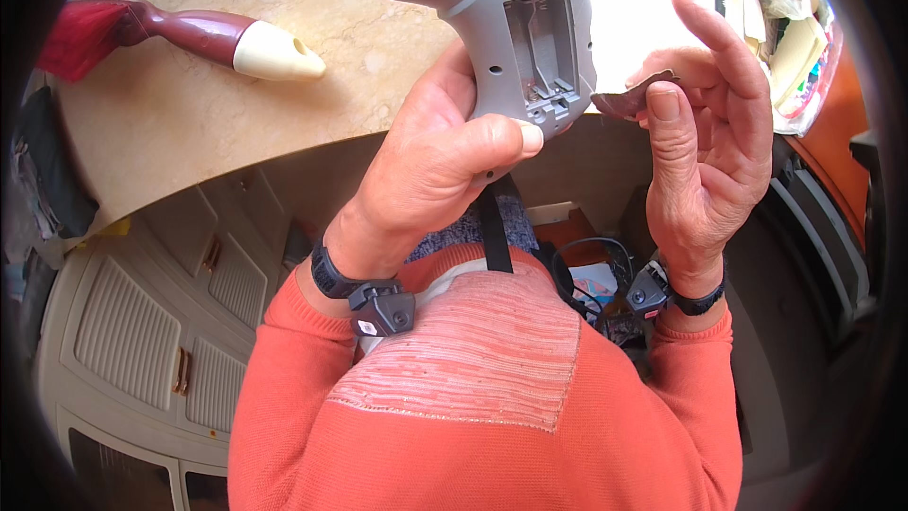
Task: The person removes batteries from a game controller, then uses sandpaper to smooth the interior of the battery compartment. They move between rooms to retrieve the sandpaper and return to the desk to continue sanding.
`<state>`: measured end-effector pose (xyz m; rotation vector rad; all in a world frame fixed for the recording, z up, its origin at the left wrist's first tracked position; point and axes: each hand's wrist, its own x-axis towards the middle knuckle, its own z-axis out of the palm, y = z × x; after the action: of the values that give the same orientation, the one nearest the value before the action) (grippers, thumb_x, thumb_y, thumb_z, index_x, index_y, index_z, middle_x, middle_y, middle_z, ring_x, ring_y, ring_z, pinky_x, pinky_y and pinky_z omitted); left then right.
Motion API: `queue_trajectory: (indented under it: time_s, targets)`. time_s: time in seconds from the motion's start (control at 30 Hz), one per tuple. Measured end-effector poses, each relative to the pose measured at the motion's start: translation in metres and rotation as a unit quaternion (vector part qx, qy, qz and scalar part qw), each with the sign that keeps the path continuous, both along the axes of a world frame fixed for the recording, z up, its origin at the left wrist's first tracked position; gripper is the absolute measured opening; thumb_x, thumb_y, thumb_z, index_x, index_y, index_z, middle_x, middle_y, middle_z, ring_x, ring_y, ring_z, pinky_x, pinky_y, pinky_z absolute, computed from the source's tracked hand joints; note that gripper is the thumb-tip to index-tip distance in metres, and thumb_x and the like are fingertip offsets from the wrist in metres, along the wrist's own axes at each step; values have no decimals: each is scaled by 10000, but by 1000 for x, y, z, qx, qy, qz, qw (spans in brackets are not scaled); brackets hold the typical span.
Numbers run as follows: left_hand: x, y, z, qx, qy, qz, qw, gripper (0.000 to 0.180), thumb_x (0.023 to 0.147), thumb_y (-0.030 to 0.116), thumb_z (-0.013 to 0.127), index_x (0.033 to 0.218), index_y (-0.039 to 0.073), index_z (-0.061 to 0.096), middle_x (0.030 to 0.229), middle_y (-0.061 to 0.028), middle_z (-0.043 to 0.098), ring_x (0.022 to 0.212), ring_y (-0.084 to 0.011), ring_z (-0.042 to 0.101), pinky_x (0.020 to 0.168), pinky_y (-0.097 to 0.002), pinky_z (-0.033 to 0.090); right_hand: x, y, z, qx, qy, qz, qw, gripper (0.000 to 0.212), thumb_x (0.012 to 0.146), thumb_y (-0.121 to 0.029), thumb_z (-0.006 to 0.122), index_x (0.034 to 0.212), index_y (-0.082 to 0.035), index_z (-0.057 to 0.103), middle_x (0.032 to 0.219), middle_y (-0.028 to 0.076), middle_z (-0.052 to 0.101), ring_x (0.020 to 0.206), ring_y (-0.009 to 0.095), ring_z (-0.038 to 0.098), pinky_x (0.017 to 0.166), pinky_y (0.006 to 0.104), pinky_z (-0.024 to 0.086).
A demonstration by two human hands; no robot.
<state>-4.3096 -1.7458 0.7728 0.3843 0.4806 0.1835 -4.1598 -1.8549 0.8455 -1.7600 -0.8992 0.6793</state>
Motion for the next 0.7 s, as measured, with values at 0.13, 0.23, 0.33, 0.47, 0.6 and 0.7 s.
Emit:
queue_trajectory:
  time_s: [0.13, 0.23, 0.33, 0.47, 0.6, 0.7]
  targets:
    - [1, -3, 1, -22, -13, 9, 1000, 669, 831, 49, 648, 1459, 3, 421, 1257, -103, 594, 1134, -186, 603, 982, -351, 506, 3, 2, -4, 53, -292, 90, 951, 329, 912, 117, 684, 1232, 59, 634, 1063, 134, 696, 935, 174, 679, 795, 293, 601]
    - [1, -2, 6, -22, -11, -3, 1000, 637, 823, 36, 647, 1429, 14, 450, 1208, -78, 603, 1071, -148, 603, 914, -303, 524, 1, 7, -9, 87, -349, 91, 929, 282, 850, 143, 735, 1110, 45, 685, 1037, 165, 726, 913, 220, 702, 786, 305, 598]
    - [-1, -5, 13, -14, -8, 10, 1000, 632, 825, 31, 642, 1425, 17, 443, 1224, -73, 584, 1082, -147, 592, 928, -304, 520, -11, 6, -9, 63, -338, 65, 937, 287, 804, 152, 737, 1054, 12, 723, 1015, 138, 696, 889, 223, 694, 750, 308, 573]
    - [-11, -15, 30, 5, -41, 3, 999, 639, 866, 16, 627, 1471, 16, 419, 1304, -88, 579, 1191, -184, 606, 1067, -374, 506, -29, -7, 2, 26, -334, 82, 939, 356, 745, 145, 738, 1055, -28, 765, 934, 82, 590, 788, 190, 617, 656, 283, 510]
    - [-22, -40, 51, 2, -50, -6, 999, 641, 850, 2, 632, 1458, 18, 433, 1271, -76, 580, 1162, -164, 603, 1022, -328, 511, -27, -37, 26, 3, -264, 135, 955, 317, 712, 79, 741, 1001, -51, 746, 913, 75, 578, 822, 234, 590, 694, 327, 508]
    - [-22, -77, 68, 5, -38, -29, 999, 622, 839, -2, 633, 1435, 16, 452, 1234, -65, 586, 1115, -139, 611, 957, -282, 524, -18, -78, 49, -16, -279, 208, 937, 264, 710, 52, 735, 949, -60, 730, 902, 75, 579, 843, 261, 583, 725, 349, 513]
